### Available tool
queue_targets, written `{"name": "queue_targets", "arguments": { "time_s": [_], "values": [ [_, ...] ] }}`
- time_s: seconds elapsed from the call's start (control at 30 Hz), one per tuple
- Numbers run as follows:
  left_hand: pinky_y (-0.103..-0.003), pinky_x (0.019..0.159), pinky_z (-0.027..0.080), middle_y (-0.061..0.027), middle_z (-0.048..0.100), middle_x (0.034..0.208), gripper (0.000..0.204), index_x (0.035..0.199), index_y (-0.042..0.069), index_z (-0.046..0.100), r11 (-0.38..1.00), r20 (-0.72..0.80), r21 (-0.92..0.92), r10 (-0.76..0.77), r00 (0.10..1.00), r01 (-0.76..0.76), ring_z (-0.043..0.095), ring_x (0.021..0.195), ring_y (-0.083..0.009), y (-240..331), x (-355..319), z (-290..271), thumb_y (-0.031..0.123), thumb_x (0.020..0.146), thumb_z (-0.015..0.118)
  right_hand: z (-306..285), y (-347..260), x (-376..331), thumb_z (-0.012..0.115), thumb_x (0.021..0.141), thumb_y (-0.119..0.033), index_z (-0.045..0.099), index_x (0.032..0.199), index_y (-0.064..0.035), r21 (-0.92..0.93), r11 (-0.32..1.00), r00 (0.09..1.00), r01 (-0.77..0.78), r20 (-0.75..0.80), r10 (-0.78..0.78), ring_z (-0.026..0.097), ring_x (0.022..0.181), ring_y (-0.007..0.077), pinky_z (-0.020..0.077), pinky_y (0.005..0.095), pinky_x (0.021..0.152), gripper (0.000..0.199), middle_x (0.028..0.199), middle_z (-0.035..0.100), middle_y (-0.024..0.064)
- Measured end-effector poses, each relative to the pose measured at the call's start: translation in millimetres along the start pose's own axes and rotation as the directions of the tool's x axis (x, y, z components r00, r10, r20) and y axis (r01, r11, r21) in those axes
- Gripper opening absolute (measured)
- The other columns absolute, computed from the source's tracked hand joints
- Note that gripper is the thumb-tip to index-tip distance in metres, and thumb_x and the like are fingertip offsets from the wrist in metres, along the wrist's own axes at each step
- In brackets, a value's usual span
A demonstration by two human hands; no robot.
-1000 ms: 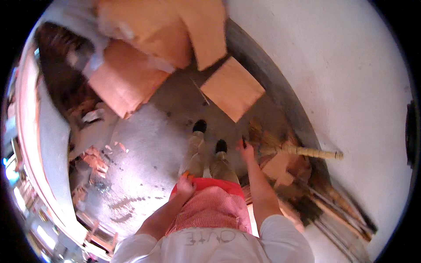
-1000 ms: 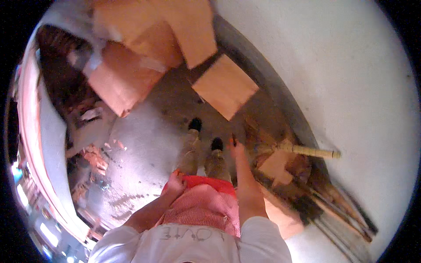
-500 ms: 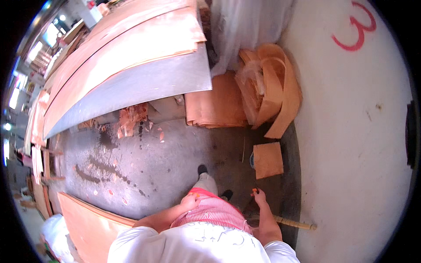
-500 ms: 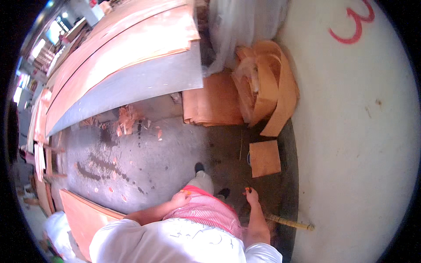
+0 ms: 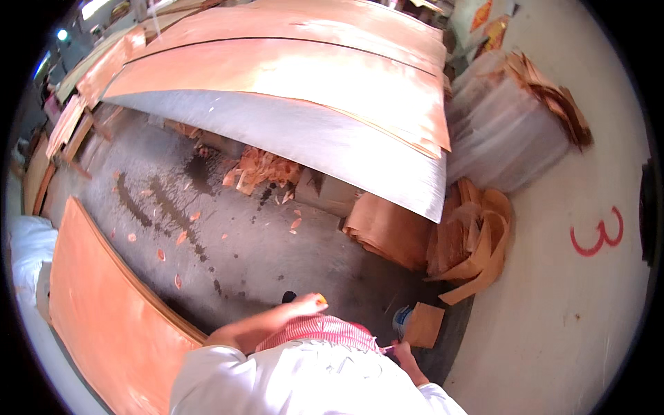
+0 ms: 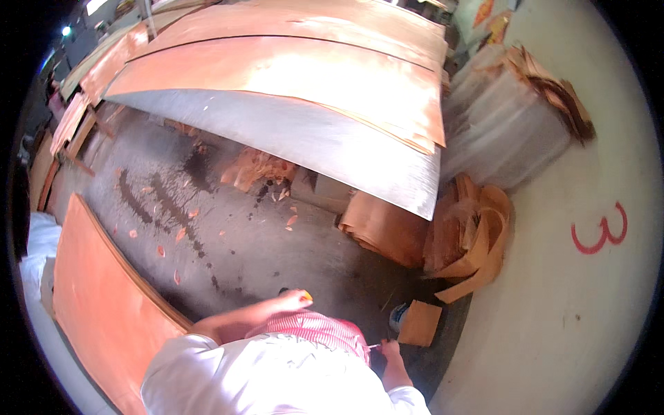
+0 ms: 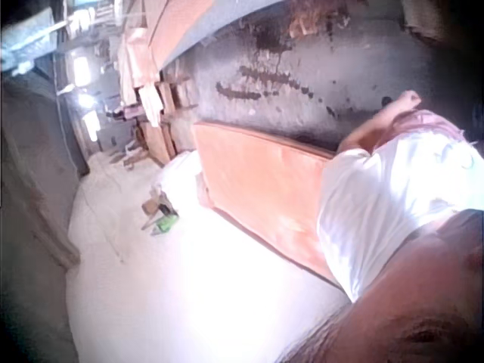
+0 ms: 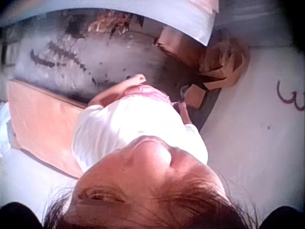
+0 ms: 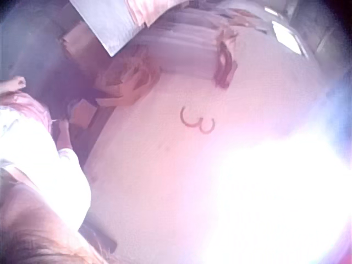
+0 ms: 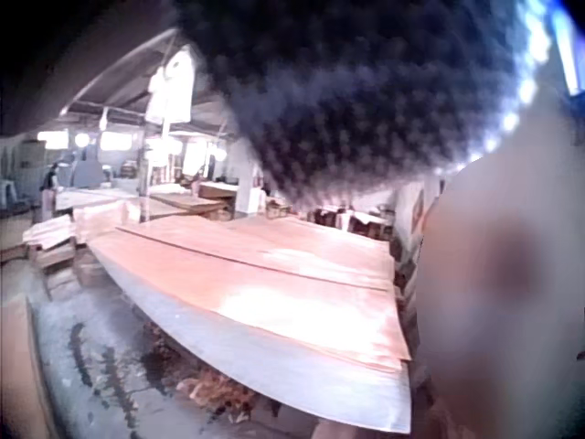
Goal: The person dips a sponge into a bucket of water and applies it to thin wood veneers before using a utility knife to trim excess material from the edges of a larger veneer sheet.
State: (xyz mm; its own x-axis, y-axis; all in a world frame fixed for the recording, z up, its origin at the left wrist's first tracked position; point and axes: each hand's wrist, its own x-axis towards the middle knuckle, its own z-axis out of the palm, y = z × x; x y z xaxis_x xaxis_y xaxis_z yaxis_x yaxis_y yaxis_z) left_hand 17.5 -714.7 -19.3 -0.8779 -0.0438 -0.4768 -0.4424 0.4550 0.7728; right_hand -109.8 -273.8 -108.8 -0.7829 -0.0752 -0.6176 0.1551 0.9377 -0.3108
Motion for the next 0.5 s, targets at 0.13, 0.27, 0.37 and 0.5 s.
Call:
{"name": "queue_targets", "arguments": {
  "time_s": [0.13, 0.27, 0.37, 0.5],
  "values": [
    [-0.037, 0.073, 0.045, -0.0128, 0.062, 0.091, 0.037, 0.096, 0.008, 0.059, 0.978, -0.245, -0.155, -0.175, 0.954, 0.14, 0.059, 0.085, -0.0277, -95, -42, -85, 0.04, 0.079, 0.053, 16, -187, 44, 0.051, 0.085, -0.023, 0.057, 0.096, -0.0075, 0.243, 0.956, 0.979, 0.165, 0.079, -0.189, 0.046, 0.042, 0.01, 0.036, 0.0267, 0.038, 0.02, 0.067, 0.062, 0.0068],
    [-0.032, 0.067, 0.045, -0.0124, 0.062, 0.083, 0.037, 0.094, 0.003, 0.058, 0.924, -0.358, -0.349, -0.284, 0.89, 0.155, 0.059, 0.076, -0.0216, -132, -63, -156, 0.037, 0.08, 0.054, 12, -373, 54, 0.048, 0.085, -0.016, 0.057, 0.099, -0.0088, 0.425, 0.833, 0.898, 0.353, 0.097, -0.429, 0.042, 0.042, 0.0068, 0.0346, 0.0223, 0.039, 0.018, 0.071, 0.063, 0.006],
    [-0.027, 0.064, 0.045, -0.0063, 0.061, 0.082, 0.034, 0.097, 0.002, 0.058, 0.808, -0.364, -0.583, -0.351, 0.863, 0.083, 0.057, 0.074, -0.0122, -159, -77, -198, 0.033, 0.082, 0.054, 24, -495, 49, 0.046, 0.087, -0.016, 0.057, 0.1, -0.0086, 0.541, 0.754, 0.831, 0.373, 0.166, -0.53, 0.041, 0.047, 0.0056, 0.0338, 0.0197, 0.042, 0.018, 0.074, 0.061, 0.0031],
    [-0.024, 0.065, 0.044, -0.0015, 0.06, 0.093, 0.032, 0.104, 0.006, 0.055, 0.597, -0.28, -0.802, -0.417, 0.865, 0.028, 0.056, 0.079, -0.0095, -183, -70, -261, 0.031, 0.085, 0.052, 38, -626, 67, 0.045, 0.088, -0.019, 0.054, 0.097, -0.0086, 0.791, 0.585, 0.808, 0.179, 0.22, -0.546, 0.039, 0.049, 0.0054, 0.0312, 0.0194, 0.041, 0.017, 0.075, 0.06, 0.0021]
  ]
}}
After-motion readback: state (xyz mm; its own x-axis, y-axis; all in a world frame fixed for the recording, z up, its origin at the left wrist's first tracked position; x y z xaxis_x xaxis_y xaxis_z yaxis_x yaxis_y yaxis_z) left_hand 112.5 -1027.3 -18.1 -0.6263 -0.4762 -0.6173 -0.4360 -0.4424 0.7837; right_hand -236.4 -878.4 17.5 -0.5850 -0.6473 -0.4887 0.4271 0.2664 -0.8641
